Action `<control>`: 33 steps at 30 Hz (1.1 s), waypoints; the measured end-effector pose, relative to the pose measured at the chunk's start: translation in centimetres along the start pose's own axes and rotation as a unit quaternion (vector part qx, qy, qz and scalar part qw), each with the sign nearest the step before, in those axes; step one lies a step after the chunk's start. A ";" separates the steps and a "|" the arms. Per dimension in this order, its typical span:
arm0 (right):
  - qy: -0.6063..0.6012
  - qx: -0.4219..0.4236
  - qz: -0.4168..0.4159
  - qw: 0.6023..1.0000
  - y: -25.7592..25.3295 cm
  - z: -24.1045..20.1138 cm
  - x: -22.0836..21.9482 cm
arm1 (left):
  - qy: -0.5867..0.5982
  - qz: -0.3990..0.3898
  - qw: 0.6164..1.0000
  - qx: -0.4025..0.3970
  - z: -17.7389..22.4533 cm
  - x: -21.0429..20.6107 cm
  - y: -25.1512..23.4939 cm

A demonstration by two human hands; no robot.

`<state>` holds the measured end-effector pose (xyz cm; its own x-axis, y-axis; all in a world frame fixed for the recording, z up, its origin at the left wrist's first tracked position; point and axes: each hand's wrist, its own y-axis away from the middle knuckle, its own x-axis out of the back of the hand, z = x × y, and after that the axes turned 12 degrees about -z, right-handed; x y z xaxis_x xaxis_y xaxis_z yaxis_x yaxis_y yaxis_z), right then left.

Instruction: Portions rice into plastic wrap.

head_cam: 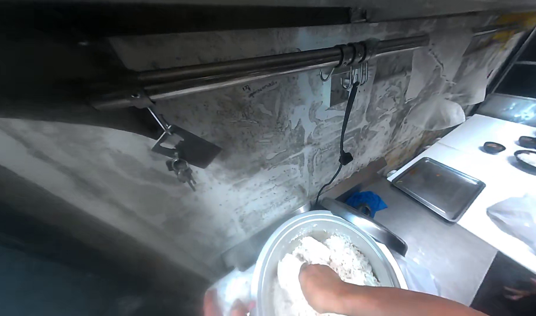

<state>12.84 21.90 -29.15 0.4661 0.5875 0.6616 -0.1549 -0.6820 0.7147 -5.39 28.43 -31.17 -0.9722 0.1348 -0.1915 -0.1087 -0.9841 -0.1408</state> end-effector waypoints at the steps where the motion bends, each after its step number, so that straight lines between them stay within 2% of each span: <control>1: -0.005 0.005 -0.009 1.000 0.2 -0.3 -0.4 | -0.001 -0.002 1.000 -0.001 -0.1 0.1 0.1; 5: -0.048 0.032 -0.043 0.997 0.7 -0.5 -2.6 | -0.005 0.003 1.000 0.003 -0.2 0.2 0.6; 9: -0.073 0.056 -0.028 0.995 1.1 1.8 -3.1 | 0.000 0.011 1.000 -0.001 0.0 0.5 0.9; 15: -0.003 0.004 0.001 1.000 1.6 4.7 0.2 | 0.008 0.011 1.000 -0.009 0.7 1.1 1.0; 20: 0.061 0.039 0.009 0.997 1.8 2.8 -1.1 | 0.019 0.014 1.000 -0.003 0.4 1.0 1.2; 25: 0.012 0.081 -0.032 0.996 1.5 0.9 -3.6 | 0.022 0.007 1.000 -0.006 -0.2 0.5 1.3; 29: -0.048 0.114 -0.079 0.989 2.4 2.6 -3.3 | 0.018 0.010 1.000 -0.008 -0.2 0.5 1.1; 33: -0.173 0.150 -0.105 0.968 3.4 5.8 -3.0 | 0.011 0.009 1.000 -0.011 0.6 1.4 0.8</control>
<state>15.92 15.30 -30.04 0.7311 0.5816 0.3567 0.2101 -0.6894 0.6933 -6.98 27.79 -30.99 -0.9690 0.1195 -0.2163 -0.0857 -0.9835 -0.1591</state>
